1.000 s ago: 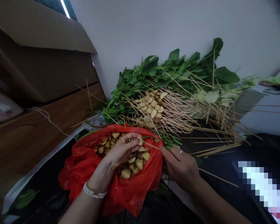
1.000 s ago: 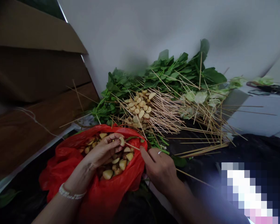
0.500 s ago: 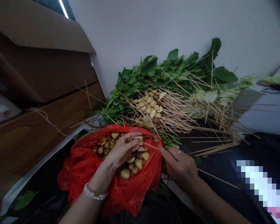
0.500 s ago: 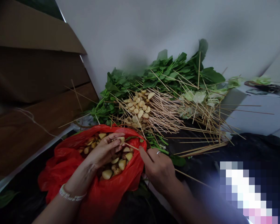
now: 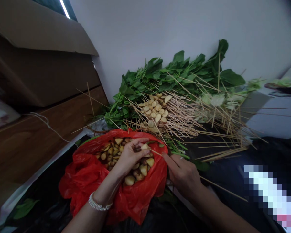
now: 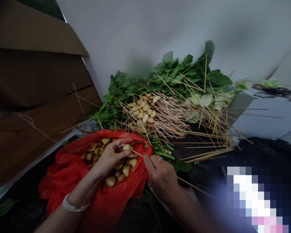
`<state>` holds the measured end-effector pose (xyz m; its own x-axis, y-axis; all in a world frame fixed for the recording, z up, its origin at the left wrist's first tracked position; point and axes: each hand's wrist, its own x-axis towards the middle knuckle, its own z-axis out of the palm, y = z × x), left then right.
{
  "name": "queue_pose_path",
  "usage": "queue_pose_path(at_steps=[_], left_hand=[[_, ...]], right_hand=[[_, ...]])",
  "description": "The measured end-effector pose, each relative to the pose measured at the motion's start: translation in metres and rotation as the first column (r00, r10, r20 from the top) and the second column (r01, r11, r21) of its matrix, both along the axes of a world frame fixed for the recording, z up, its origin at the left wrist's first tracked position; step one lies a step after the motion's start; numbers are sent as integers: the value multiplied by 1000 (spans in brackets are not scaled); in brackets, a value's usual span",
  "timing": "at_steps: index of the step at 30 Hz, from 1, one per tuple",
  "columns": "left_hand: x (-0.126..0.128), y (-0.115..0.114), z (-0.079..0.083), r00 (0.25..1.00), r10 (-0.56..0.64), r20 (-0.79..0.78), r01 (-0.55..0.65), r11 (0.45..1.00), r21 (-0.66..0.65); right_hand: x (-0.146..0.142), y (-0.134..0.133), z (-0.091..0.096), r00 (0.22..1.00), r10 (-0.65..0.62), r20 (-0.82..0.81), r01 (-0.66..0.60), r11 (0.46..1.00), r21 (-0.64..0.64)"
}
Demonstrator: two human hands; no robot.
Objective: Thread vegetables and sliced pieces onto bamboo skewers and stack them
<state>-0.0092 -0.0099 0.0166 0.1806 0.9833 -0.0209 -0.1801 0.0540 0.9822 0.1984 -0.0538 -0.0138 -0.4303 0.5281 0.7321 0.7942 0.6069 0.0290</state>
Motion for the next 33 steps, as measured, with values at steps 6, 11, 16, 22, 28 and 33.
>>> queue_pose_path(at_steps=[6,11,16,22,28,33], left_hand=[[1,1,2,981,23,193,-5,996,-93],[4,3,-4,948,-4,319,60,984,-167],[8,4,-13,990,35,137,-36,999,10],[12,2,-13,996,58,63,-61,997,49],[13,0,-12,996,26,81,-27,999,16],[13,-1,-12,997,31,69,-34,999,39]], right_hand=[[-1,2,3,998,-4,-64,2,1000,-17],[-1,2,3,996,-12,-92,4,996,-85],[-2,0,5,998,-50,-25,49,998,-48],[-4,-3,7,992,-88,86,84,995,48],[-11,-2,11,996,-1,-93,-22,970,-243],[-12,-1,13,961,37,-276,-147,910,-387]])
